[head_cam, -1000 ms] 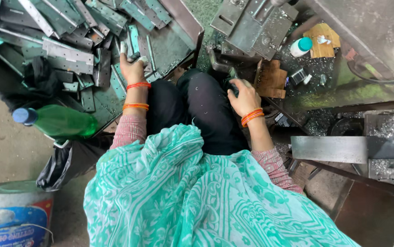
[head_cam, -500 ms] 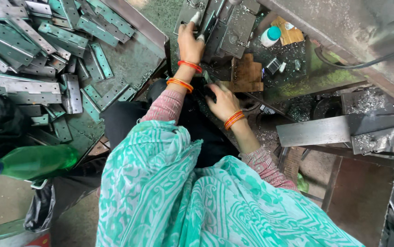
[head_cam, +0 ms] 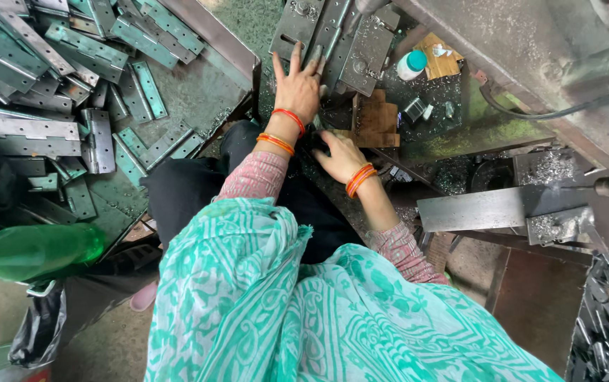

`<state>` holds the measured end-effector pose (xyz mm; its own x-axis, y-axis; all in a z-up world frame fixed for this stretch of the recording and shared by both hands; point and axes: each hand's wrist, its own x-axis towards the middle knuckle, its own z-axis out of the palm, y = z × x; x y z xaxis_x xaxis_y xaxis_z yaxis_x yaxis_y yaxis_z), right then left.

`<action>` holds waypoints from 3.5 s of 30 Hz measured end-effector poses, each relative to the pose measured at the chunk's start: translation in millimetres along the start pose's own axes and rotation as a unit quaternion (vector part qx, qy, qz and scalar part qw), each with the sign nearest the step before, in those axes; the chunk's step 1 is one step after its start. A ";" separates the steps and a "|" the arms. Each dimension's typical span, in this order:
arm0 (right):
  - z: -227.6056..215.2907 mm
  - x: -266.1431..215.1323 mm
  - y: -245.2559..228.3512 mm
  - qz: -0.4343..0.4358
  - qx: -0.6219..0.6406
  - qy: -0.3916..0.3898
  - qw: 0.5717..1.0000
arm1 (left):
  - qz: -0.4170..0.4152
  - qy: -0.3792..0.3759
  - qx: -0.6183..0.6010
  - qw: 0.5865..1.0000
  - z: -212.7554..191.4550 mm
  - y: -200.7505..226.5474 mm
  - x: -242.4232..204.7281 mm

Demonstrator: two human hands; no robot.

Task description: The person repeatedly picks up metal brackets from a pile, places them under a drill press, and operates the machine to drill holes. After each cycle, the person removes the bracket and places it back on the pile. The process is repeated continuously throughout the clip.

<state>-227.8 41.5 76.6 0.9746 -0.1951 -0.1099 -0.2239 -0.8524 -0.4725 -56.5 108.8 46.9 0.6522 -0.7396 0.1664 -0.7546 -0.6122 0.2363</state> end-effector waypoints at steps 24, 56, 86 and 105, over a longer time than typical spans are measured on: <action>28.2 6.6 41.8 -0.005 -0.041 0.002 0.999 | 0.014 0.059 -0.052 0.997 23.5 -12.5 21.1; 145.1 -51.4 91.2 0.014 0.062 0.071 0.995 | -0.034 0.059 0.009 0.998 39.9 5.7 37.9; 15.7 14.4 67.4 0.020 0.035 -0.019 0.999 | -0.033 0.055 0.024 0.998 47.3 2.0 95.3; 96.7 -16.0 103.2 0.006 0.114 0.004 0.993 | -0.015 0.051 0.052 0.997 56.7 1.6 110.3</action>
<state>-266.6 3.6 -55.0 0.9715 -0.2100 -0.1099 -0.2295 -0.7184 -0.6566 10.2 10.4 11.3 0.6746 -0.6912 0.2593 -0.7346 -0.6630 0.1439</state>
